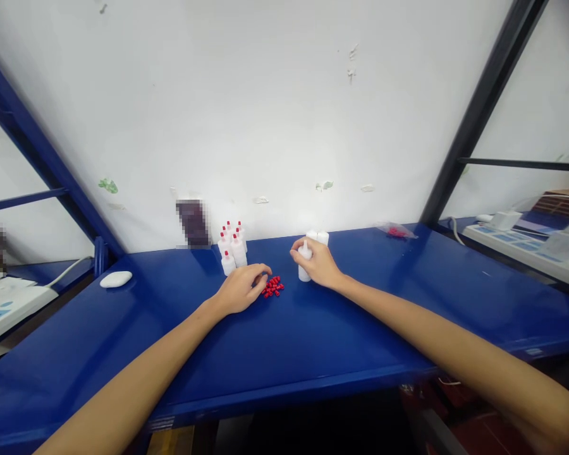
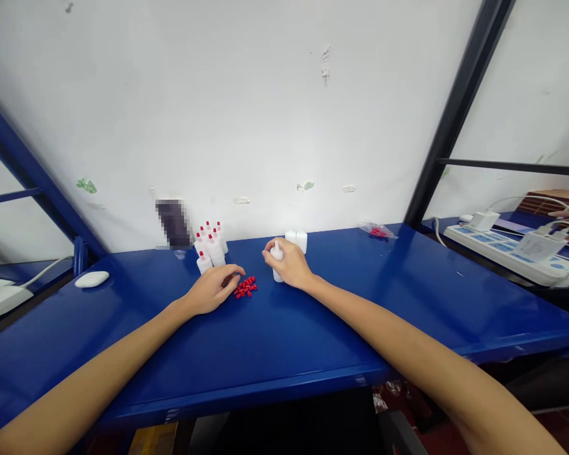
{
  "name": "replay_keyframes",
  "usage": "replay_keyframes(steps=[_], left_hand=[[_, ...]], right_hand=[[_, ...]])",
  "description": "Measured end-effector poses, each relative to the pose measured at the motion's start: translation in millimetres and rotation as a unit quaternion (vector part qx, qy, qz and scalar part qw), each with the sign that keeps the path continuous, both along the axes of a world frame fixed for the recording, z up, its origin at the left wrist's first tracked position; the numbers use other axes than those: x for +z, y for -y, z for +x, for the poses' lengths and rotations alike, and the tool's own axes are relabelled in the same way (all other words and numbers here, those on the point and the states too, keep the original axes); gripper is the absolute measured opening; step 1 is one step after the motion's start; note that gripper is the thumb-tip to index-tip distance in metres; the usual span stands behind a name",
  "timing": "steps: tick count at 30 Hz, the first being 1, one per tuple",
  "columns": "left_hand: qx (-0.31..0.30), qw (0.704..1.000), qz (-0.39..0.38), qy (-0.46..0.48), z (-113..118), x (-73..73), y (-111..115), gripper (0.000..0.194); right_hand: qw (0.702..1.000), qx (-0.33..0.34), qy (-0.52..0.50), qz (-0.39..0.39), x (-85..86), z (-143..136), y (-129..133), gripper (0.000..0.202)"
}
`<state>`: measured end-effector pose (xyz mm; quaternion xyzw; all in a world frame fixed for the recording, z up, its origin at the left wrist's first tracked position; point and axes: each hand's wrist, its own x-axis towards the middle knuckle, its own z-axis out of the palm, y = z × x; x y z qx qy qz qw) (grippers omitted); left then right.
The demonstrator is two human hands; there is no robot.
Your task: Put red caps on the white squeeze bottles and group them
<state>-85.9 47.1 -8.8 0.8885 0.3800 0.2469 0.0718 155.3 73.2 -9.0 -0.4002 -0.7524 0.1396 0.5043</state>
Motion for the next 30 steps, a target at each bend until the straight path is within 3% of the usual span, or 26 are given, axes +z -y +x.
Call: replay_keyframes(steps=[3,6,9,12,16,30], left_hand=[[-0.010,1.000,-0.019,-0.013,-0.3,3.2,0.1,0.028],[-0.023,0.998,-0.044,-0.024,-3.2,9.3,-0.4,0.028],[-0.027,0.995,-0.083,-0.041,-6.7,16.9,-1.0,0.022],[-0.022,0.991,-0.122,-0.051,-8.7,22.9,-0.2,0.016],[-0.029,0.989,-0.132,-0.061,-9.0,25.7,2.3,0.008],[-0.063,0.994,-0.083,-0.044,-8.4,21.5,2.4,0.011]], right_hand=[[0.998,0.053,0.012,-0.010,1.3,-7.4,13.0,0.019],[0.985,0.139,-0.044,-0.091,3.3,-10.4,14.2,0.019],[0.927,0.252,-0.170,-0.218,4.4,-12.6,9.9,0.020],[0.865,0.316,-0.253,-0.296,5.2,-14.7,8.4,0.023],[0.846,0.312,-0.284,-0.327,5.6,-16.0,12.1,0.018],[0.862,0.299,-0.267,-0.311,-5.4,-5.5,3.1,0.023]])
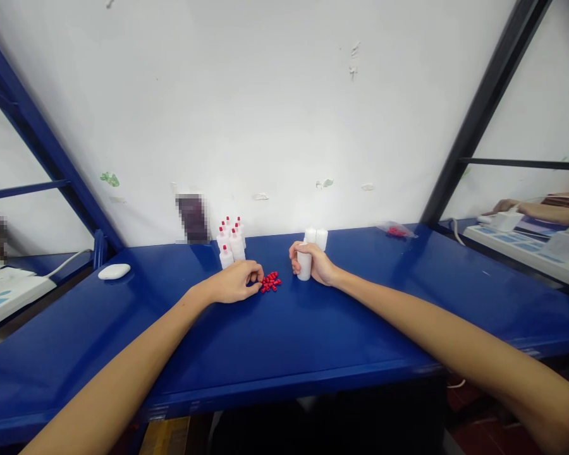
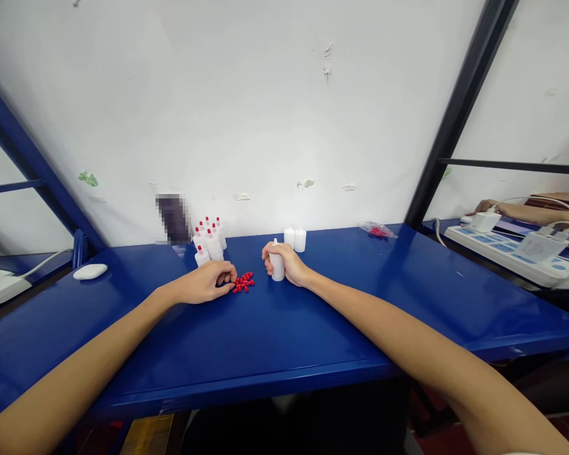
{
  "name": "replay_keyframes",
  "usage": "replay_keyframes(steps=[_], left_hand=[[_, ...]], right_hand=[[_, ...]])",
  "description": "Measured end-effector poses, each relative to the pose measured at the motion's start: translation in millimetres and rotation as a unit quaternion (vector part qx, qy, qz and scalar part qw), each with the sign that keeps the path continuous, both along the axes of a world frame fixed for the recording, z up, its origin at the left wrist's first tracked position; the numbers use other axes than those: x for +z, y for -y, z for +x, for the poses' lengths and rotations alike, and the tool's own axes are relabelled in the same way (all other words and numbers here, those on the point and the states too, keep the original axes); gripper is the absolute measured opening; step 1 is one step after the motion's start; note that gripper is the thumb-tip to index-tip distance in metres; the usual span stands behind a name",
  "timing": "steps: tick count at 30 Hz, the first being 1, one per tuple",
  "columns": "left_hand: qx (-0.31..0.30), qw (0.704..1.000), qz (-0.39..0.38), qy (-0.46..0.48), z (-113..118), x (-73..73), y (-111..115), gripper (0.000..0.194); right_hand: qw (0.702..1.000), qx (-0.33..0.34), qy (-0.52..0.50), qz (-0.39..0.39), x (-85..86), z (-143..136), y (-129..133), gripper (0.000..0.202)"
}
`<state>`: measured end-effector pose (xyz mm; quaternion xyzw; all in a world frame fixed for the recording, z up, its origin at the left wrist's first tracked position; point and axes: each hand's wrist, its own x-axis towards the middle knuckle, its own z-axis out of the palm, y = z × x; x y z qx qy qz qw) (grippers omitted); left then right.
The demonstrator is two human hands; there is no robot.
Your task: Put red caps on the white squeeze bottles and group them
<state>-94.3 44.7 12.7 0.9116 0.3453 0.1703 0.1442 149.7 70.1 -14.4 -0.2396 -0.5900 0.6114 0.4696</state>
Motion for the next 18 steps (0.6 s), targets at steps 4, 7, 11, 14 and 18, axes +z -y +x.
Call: replay_keyframes(steps=[4,7,11,14,18], left_hand=[[0.011,1.000,0.022,-0.003,0.9,1.7,1.0,0.009],[0.022,0.999,0.048,-0.005,0.6,1.2,0.1,0.009],[0.041,0.992,0.086,0.084,4.4,-1.6,1.9,0.009],[0.060,0.974,0.108,0.187,15.6,-3.3,10.1,0.011],[0.059,0.949,0.076,0.301,35.6,-5.0,23.7,0.009]], right_hand=[[1.000,0.002,-0.009,0.018,-0.2,0.5,0.4,0.023],[1.000,0.001,-0.018,0.024,-2.3,-0.4,0.2,0.024],[0.996,-0.020,0.011,0.084,-5.8,1.6,6.6,0.025],[0.973,-0.068,0.082,0.203,-5.1,3.4,17.7,0.024],[0.901,-0.115,0.238,0.344,2.4,-0.9,30.0,0.019]])
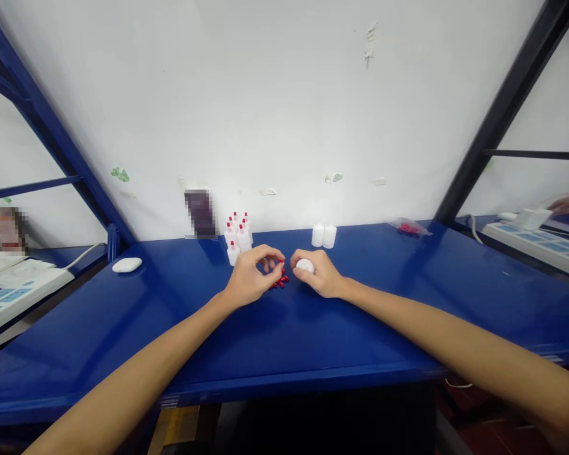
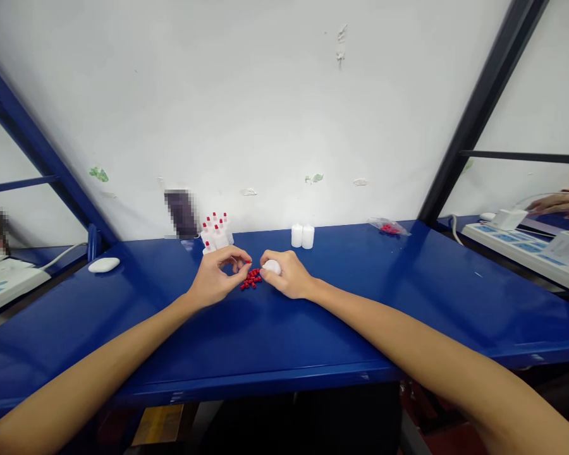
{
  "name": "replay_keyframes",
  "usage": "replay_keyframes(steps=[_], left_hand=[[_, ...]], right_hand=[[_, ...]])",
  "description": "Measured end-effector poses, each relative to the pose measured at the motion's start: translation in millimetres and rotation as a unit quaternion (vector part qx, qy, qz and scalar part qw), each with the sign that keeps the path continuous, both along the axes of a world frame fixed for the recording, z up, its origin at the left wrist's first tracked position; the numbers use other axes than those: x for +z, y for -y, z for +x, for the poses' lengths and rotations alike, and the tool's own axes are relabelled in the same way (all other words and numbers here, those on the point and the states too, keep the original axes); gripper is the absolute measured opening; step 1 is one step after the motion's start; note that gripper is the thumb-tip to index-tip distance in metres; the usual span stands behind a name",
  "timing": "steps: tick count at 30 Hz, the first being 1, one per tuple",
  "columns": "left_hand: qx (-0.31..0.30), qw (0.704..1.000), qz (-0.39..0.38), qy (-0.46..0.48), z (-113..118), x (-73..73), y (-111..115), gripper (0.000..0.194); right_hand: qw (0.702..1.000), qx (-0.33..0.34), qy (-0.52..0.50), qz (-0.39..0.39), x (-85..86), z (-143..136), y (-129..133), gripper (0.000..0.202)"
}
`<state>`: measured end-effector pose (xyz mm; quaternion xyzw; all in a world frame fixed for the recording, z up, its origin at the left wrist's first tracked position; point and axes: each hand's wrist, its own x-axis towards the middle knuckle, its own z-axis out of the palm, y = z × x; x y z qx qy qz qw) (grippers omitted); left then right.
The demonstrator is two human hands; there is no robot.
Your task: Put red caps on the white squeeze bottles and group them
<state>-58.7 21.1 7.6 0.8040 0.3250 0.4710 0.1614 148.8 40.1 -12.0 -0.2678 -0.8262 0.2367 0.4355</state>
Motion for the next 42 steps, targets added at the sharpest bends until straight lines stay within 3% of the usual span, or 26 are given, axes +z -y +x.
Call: replay_keyframes(steps=[4,8,16,21,25,31,35,42], left_hand=[[-0.010,0.995,-0.062,0.077,10.1,-0.8,4.8,0.013],[-0.003,0.990,-0.073,0.117,9.6,1.5,3.3,0.017],[-0.005,0.994,-0.066,0.087,7.4,1.1,4.5,0.020],[-0.029,0.992,-0.106,0.059,4.3,-0.9,-0.7,0.025],[-0.059,0.986,-0.146,0.051,3.6,-2.8,-3.8,0.028],[-0.075,0.987,-0.142,0.024,6.2,-0.3,2.4,0.026],[-0.078,0.989,-0.128,-0.014,4.9,1.0,4.8,0.025],[-0.093,0.985,-0.137,-0.040,1.6,-7.7,-0.3,0.034]], right_hand=[[0.999,-0.007,0.045,-0.006,7.8,-6.9,2.6,0.027],[0.998,-0.003,0.060,-0.012,10.8,-9.6,1.4,0.030],[0.995,-0.027,0.081,-0.044,15.3,-15.0,0.8,0.013],[0.995,-0.036,0.088,-0.022,17.6,-16.1,-0.6,0.013],[0.991,-0.022,0.105,-0.082,19.9,-12.7,0.2,0.014],[0.984,0.099,0.091,-0.118,23.7,-5.6,0.1,0.041],[0.986,0.070,0.093,-0.120,21.2,-6.7,-3.2,0.058],[0.989,0.025,0.131,-0.066,20.5,-6.0,-7.9,0.060]])
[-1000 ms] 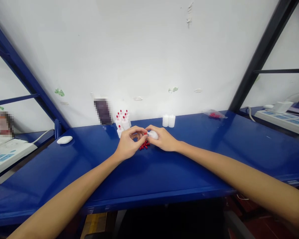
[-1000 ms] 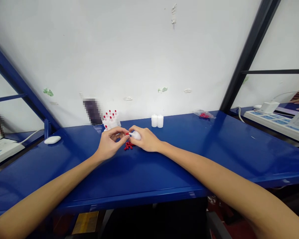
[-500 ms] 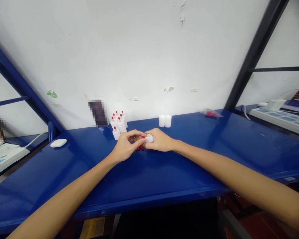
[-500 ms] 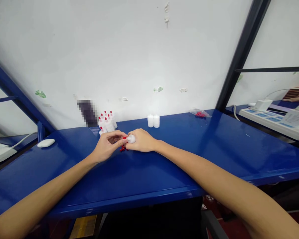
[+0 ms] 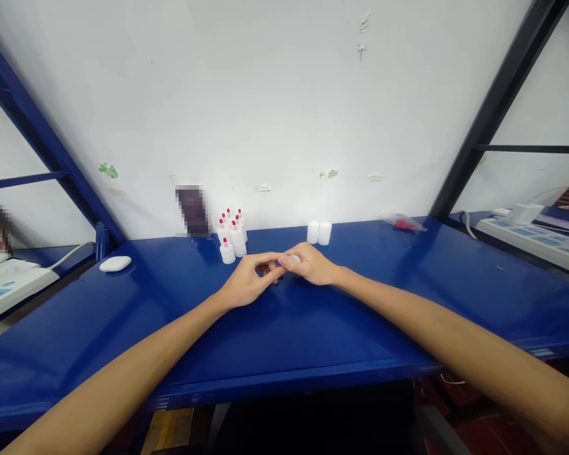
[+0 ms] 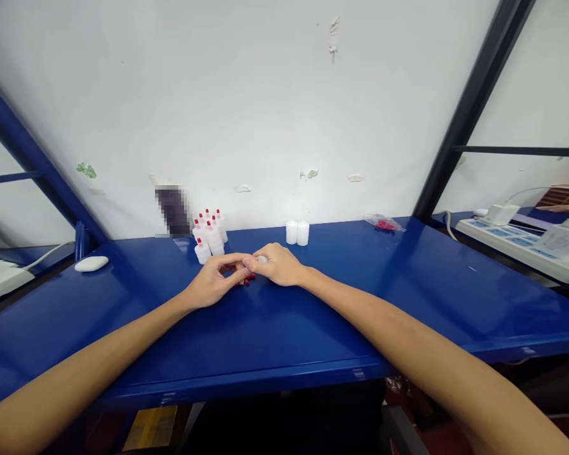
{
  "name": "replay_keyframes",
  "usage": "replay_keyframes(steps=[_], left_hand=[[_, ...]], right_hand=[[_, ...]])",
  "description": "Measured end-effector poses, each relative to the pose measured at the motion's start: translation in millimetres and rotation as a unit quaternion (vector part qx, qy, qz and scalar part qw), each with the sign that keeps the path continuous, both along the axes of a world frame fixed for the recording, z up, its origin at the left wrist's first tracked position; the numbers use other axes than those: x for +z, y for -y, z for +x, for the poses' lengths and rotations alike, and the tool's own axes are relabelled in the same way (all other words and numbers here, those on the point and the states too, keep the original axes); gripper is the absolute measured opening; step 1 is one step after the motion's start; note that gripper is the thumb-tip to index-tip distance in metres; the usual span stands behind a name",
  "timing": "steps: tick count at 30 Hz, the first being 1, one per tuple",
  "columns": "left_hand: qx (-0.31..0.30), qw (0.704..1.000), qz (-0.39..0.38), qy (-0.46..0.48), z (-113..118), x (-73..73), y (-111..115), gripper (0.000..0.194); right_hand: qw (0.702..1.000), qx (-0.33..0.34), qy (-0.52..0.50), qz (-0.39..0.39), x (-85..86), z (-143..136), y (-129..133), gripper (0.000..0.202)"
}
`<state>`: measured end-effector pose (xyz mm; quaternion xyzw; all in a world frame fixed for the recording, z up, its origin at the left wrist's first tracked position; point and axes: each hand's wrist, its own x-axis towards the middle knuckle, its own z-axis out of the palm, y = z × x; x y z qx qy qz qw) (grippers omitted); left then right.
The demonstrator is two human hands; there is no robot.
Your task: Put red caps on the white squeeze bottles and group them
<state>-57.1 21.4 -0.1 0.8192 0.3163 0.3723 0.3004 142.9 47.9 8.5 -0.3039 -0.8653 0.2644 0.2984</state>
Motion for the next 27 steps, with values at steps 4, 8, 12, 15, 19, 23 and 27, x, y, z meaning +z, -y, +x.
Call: replay_keyframes(steps=[4,8,12,15,19,23,27], left_hand=[[-0.006,1.000,0.006,-0.013,0.1,0.1,0.9,0.035],[-0.003,1.000,0.026,-0.010,2.1,-0.4,3.9,0.033],[0.025,0.995,0.098,0.010,4.4,-2.0,4.9,0.024],[0.073,0.981,0.179,0.033,-1.4,3.6,1.5,0.021],[0.212,0.934,0.272,0.091,-33.3,22.3,-15.3,0.024],[0.264,0.911,0.316,-0.008,-80.6,34.0,-39.1,0.024],[0.281,0.911,0.295,-0.060,-106.7,28.6,-53.8,0.025]], right_hand=[[1.000,-0.002,0.004,0.002,-1.1,0.7,-0.2,0.060],[1.000,0.004,-0.011,0.006,-3.9,-0.2,0.6,0.059],[0.998,0.016,-0.054,-0.009,-6.4,-3.7,2.2,0.056],[0.993,0.041,-0.101,-0.047,-7.9,-5.3,2.6,0.056],[0.989,0.000,-0.130,-0.063,-9.1,-3.5,0.7,0.056],[0.989,-0.058,-0.131,-0.042,-8.7,-2.8,-1.2,0.048],[0.985,-0.119,-0.126,0.000,-10.2,-5.4,0.1,0.042]])
